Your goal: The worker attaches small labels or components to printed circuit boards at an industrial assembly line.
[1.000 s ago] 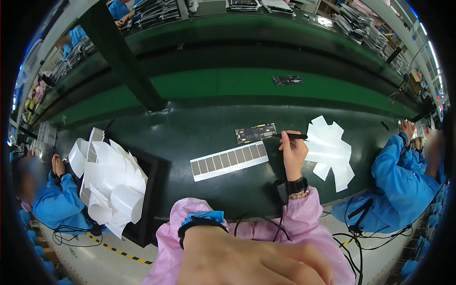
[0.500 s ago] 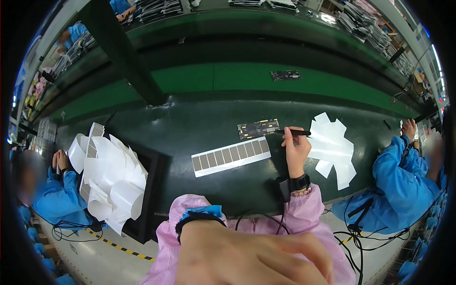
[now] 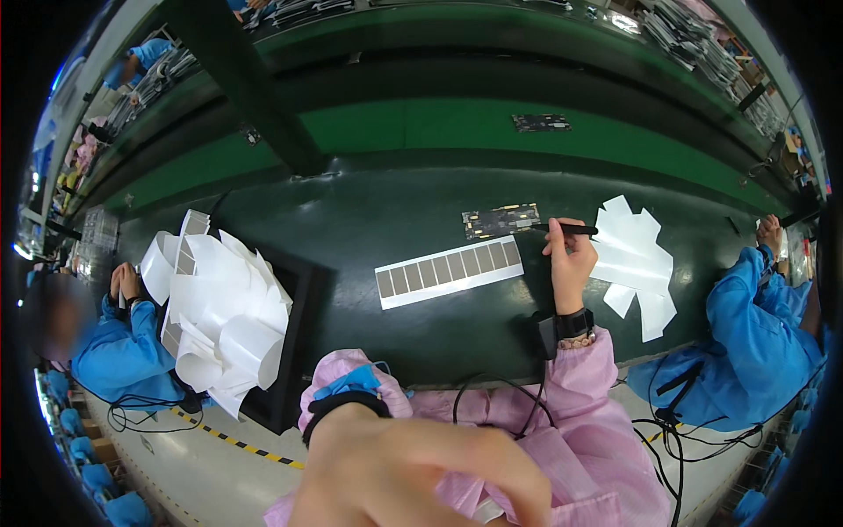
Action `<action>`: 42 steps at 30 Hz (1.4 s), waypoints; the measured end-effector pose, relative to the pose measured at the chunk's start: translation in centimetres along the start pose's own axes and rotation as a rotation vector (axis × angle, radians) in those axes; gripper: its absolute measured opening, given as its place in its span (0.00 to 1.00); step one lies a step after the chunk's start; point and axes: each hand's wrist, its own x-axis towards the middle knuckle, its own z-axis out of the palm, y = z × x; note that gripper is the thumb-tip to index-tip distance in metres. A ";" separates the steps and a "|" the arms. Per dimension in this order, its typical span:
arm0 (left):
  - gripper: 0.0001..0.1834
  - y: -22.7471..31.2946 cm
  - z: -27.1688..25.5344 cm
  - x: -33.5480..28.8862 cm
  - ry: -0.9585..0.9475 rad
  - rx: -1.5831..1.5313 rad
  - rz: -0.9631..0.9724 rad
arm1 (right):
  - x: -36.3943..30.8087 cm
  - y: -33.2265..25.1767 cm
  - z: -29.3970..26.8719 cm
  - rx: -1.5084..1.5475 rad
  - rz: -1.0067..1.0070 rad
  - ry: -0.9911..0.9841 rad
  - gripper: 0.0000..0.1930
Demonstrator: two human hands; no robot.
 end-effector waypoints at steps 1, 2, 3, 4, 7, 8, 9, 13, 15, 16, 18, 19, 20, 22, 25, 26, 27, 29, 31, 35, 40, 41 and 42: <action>0.05 0.7 -1.9 -0.3 -0.287 0.176 -0.059 | -0.1 -0.3 0.2 0.000 -0.003 -0.023 0.07; 0.05 0.8 -3.2 -0.4 -0.575 0.336 -0.126 | -0.1 -0.3 0.2 -0.009 -0.002 -0.033 0.07; 0.07 -0.1 -3.5 -0.4 -0.545 0.177 -0.245 | -0.1 -0.4 0.0 -0.004 0.005 -0.032 0.07; 0.09 -1.2 -3.4 -0.3 -0.515 0.018 -0.363 | -0.1 -0.8 -0.2 0.017 0.002 -0.033 0.07; 0.21 -5.0 -5.2 -3.8 -0.943 0.681 -0.710 | 0.1 -0.3 -0.5 0.045 0.039 -0.036 0.07; 0.23 -6.5 -6.1 -6.5 -1.007 0.961 -0.743 | 0.0 -0.4 -0.2 0.075 0.064 -0.071 0.06; 0.26 -8.1 -7.3 -8.8 -1.046 1.150 -0.658 | -0.1 -0.6 -0.2 0.099 0.089 -0.104 0.06; 0.32 -12.0 -10.6 -13.1 -1.053 1.420 -0.481 | -0.4 -1.3 -0.1 0.060 0.080 -0.189 0.06; 0.33 -12.2 -10.7 -13.3 -1.052 1.420 -0.503 | -0.6 -1.2 0.0 0.023 0.064 -0.210 0.05; 0.33 -12.2 -10.7 -13.3 -1.053 1.422 -0.518 | -0.6 -1.1 0.0 -0.010 0.044 -0.227 0.05; 0.33 -12.3 -11.0 -13.2 -1.066 1.428 -0.536 | -0.7 -0.9 0.0 -0.034 0.035 -0.236 0.05; 0.32 -12.3 -11.2 -13.1 -1.095 1.427 -0.540 | -0.8 -1.1 0.0 -0.050 0.018 -0.251 0.05; 0.32 -12.3 -11.3 -13.0 -1.123 1.426 -0.544 | -1.0 -1.3 0.0 -0.065 0.000 -0.267 0.05; 0.31 -12.5 -11.7 -13.0 -1.104 1.397 -0.565 | -1.3 -1.5 0.1 -0.088 -0.015 -0.284 0.05; 0.30 -12.7 -12.1 -12.9 -1.079 1.368 -0.582 | -1.5 -1.4 0.4 -0.109 -0.045 -0.292 0.04; 0.29 -12.7 -12.1 -12.9 -1.075 1.366 -0.577 | -1.6 -1.5 0.3 -0.109 -0.061 -0.280 0.04; 0.29 -12.6 -12.1 -12.9 -1.069 1.366 -0.583 | -1.6 -1.5 0.3 -0.111 -0.059 -0.287 0.04; 0.29 -12.6 -12.1 -13.0 -1.059 1.351 -0.570 | -1.6 -1.4 0.1 -0.121 -0.056 -0.270 0.04; 0.29 -12.6 -12.0 -13.0 -1.058 1.350 -0.586 | -1.6 -1.3 0.1 -0.127 -0.051 -0.271 0.04; 0.28 -12.5 -12.1 -13.1 -1.061 1.358 -0.596 | -1.6 -1.4 0.1 -0.131 -0.047 -0.272 0.04; 0.28 -12.5 -12.0 -13.0 -1.060 1.357 -0.609 | -1.6 -1.4 0.1 -0.153 -0.074 -0.272 0.04; 0.28 -12.5 -12.0 -12.9 -1.059 1.356 -0.614 | -1.6 -1.4 0.1 -0.148 -0.078 -0.270 0.03; 0.28 -12.5 -12.0 -12.9 -1.060 1.355 -0.616 | -1.6 -1.5 0.1 -0.148 -0.076 -0.271 0.03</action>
